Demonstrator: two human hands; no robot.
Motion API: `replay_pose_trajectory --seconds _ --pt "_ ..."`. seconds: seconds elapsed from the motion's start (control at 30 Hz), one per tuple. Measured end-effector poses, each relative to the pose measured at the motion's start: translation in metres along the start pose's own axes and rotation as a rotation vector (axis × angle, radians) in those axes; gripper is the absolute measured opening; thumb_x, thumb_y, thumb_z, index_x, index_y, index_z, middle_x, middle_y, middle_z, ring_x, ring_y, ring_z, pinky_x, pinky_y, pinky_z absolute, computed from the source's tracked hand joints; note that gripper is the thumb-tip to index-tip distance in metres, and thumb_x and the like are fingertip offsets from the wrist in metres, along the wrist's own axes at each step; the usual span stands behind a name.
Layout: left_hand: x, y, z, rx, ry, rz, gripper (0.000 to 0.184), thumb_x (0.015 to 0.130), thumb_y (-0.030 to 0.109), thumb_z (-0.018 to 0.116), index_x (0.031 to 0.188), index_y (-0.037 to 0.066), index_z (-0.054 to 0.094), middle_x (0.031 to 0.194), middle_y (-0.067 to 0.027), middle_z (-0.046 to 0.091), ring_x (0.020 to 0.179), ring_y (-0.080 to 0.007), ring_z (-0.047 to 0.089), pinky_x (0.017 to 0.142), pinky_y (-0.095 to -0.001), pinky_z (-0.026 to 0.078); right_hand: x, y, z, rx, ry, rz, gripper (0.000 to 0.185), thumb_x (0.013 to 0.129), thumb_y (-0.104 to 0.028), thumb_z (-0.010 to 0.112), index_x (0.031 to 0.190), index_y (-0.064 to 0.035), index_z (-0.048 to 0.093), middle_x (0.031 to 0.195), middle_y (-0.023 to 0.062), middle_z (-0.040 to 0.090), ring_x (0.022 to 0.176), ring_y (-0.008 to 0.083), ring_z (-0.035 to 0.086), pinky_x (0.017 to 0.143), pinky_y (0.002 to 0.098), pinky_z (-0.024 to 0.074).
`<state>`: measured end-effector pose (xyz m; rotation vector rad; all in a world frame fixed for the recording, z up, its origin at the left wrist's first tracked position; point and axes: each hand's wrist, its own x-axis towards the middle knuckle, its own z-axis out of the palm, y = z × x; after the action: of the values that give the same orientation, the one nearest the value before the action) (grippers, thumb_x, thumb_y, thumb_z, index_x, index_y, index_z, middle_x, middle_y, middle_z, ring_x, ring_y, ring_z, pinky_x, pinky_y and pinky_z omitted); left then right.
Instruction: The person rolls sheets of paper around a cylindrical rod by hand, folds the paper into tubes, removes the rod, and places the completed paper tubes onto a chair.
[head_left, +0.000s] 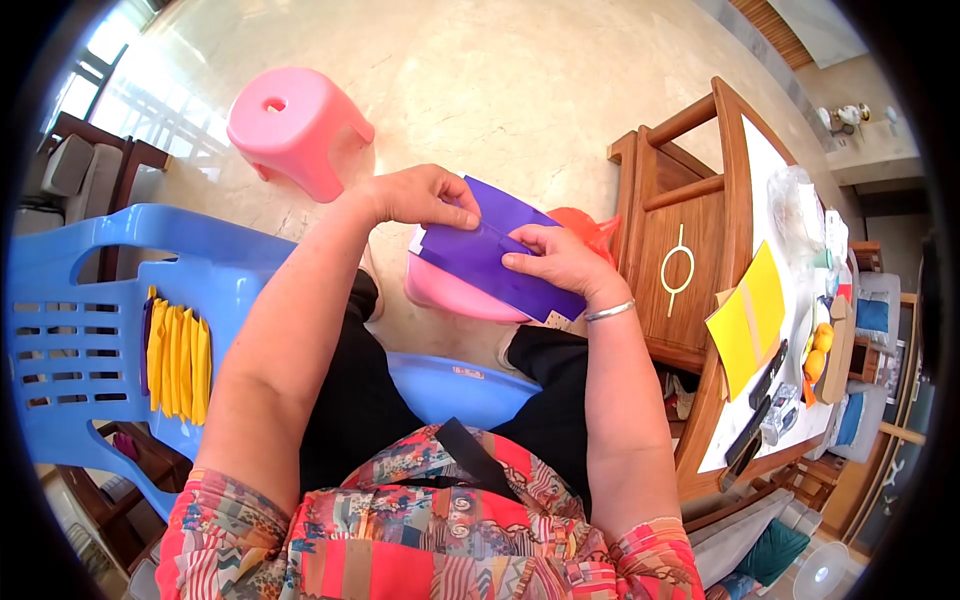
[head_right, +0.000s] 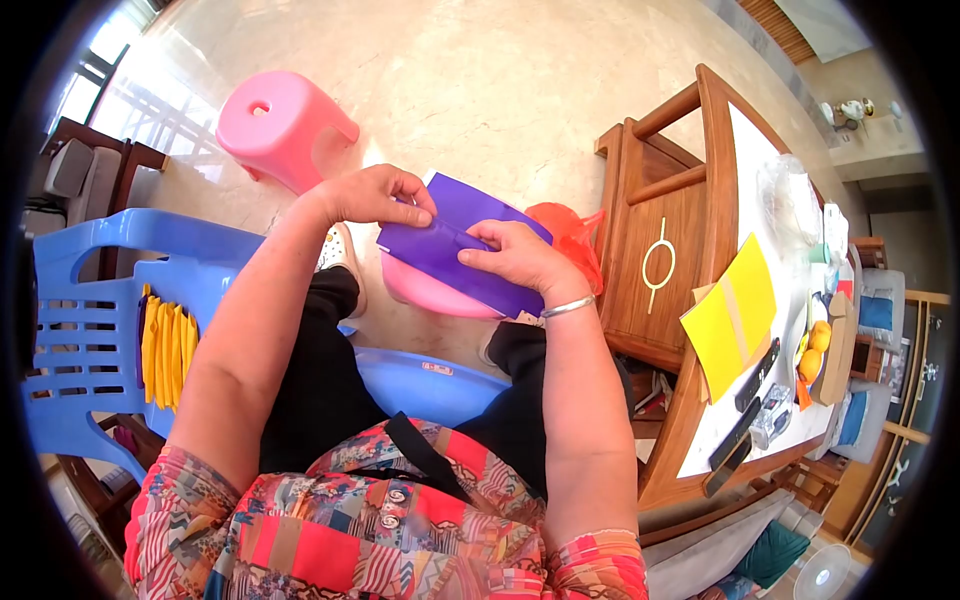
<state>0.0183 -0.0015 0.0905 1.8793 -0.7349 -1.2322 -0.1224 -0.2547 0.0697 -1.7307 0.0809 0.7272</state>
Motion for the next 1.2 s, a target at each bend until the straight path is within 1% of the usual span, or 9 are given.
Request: replay_pose_trajectory --seconds 0.1,0.2,0.3,0.5,0.67,0.87,0.97,1.1,1.2 --pt "0.004 -0.013 -0.009 -0.209 0.05 -0.017 0.034 0.092 0.029 0.082 0.118 0.008 0.074 0.096 0.0025 0.072 0.089 -0.0081 0.064 0.075 -0.0258 0.051 0.003 -0.001 0.003 -0.083 0.094 -0.041 0.034 0.099 -0.024 0.073 0.124 -0.0009 0.07 0.106 0.0045 0.073 0.094 0.0111 0.066 0.084 0.0279 0.0544" --pt "0.003 -0.022 -0.009 -0.064 0.173 0.22 0.032 0.094 0.03 0.081 0.116 0.007 0.074 0.093 0.002 0.071 0.083 -0.0078 0.062 0.072 -0.0249 0.05 0.003 -0.003 0.001 -0.138 0.15 -0.046 0.038 0.098 -0.03 0.072 0.121 0.0002 0.071 0.107 0.0093 0.074 0.096 0.0156 0.068 0.087 0.0314 0.0544" --pt "0.0 -0.016 -0.012 -0.205 0.146 0.103 0.032 0.091 0.032 0.083 0.109 0.007 0.075 0.091 -0.0003 0.069 0.079 -0.0086 0.061 0.067 -0.0256 0.05 0.002 -0.004 0.002 -0.104 0.151 -0.045 0.039 0.098 -0.031 0.072 0.12 0.0008 0.071 0.106 0.01 0.074 0.096 0.0163 0.068 0.087 0.0318 0.0544" --pt "0.0 -0.011 -0.013 -0.232 0.17 0.023 0.034 0.094 0.036 0.079 0.107 0.005 0.074 0.084 -0.0006 0.067 0.071 -0.0088 0.058 0.062 -0.0244 0.047 0.004 -0.003 0.012 -0.111 0.183 -0.166 0.04 0.099 -0.034 0.071 0.119 0.0014 0.07 0.105 0.01 0.074 0.095 0.0164 0.068 0.087 0.0318 0.0541" --pt "0.002 -0.015 -0.012 -0.438 0.217 0.108 0.032 0.1 0.033 0.071 0.112 0.004 0.073 0.082 0.0001 0.066 0.069 -0.0088 0.056 0.064 -0.0242 0.047 0.004 -0.006 0.011 -0.078 0.188 -0.092 0.041 0.1 -0.035 0.069 0.117 0.0019 0.07 0.101 0.0091 0.073 0.092 0.0157 0.066 0.085 0.0311 0.0534" --pt "0.006 -0.021 -0.013 -0.465 0.188 0.142 0.033 0.104 0.033 0.067 0.113 0.002 0.072 0.08 -0.0008 0.066 0.069 -0.0093 0.058 0.065 -0.0245 0.049 0.003 -0.006 0.015 0.061 0.156 -0.074 0.041 0.101 -0.037 0.068 0.117 0.0004 0.068 0.091 0.0053 0.068 0.079 0.0118 0.063 0.072 0.029 0.053" --pt "0.006 -0.02 -0.014 -0.447 0.211 0.083 0.032 0.104 0.033 0.066 0.108 0.002 0.073 0.078 -0.0017 0.066 0.068 -0.0096 0.059 0.065 -0.0245 0.049 0.004 -0.011 0.018 -0.064 0.185 -0.059 0.043 0.1 -0.038 0.069 0.121 -0.0008 0.066 0.086 0.005 0.066 0.07 0.0118 0.062 0.062 0.0287 0.0517" --pt "0.005 -0.015 -0.012 -0.421 0.264 0.026 0.035 0.105 0.036 0.065 0.1 0.003 0.074 0.078 -0.0036 0.067 0.068 -0.0101 0.06 0.065 -0.025 0.05 0.001 -0.018 0.024 -0.123 0.244 -0.089 0.044 0.1 -0.039 0.069 0.123 -0.0014 0.064 0.083 0.0053 0.064 0.063 0.0132 0.06 0.056 0.03 0.0508" --pt "0.006 -0.014 -0.012 -0.595 0.268 0.054 0.038 0.104 0.04 0.066 0.107 0.002 0.071 0.079 -0.0046 0.068 0.067 -0.0104 0.059 0.066 -0.0259 0.05 0.003 -0.015 0.024 -0.082 0.252 -0.104 0.045 0.101 -0.039 0.068 0.123 -0.0011 0.063 0.082 0.0054 0.064 0.062 0.0133 0.06 0.056 0.0299 0.0508"
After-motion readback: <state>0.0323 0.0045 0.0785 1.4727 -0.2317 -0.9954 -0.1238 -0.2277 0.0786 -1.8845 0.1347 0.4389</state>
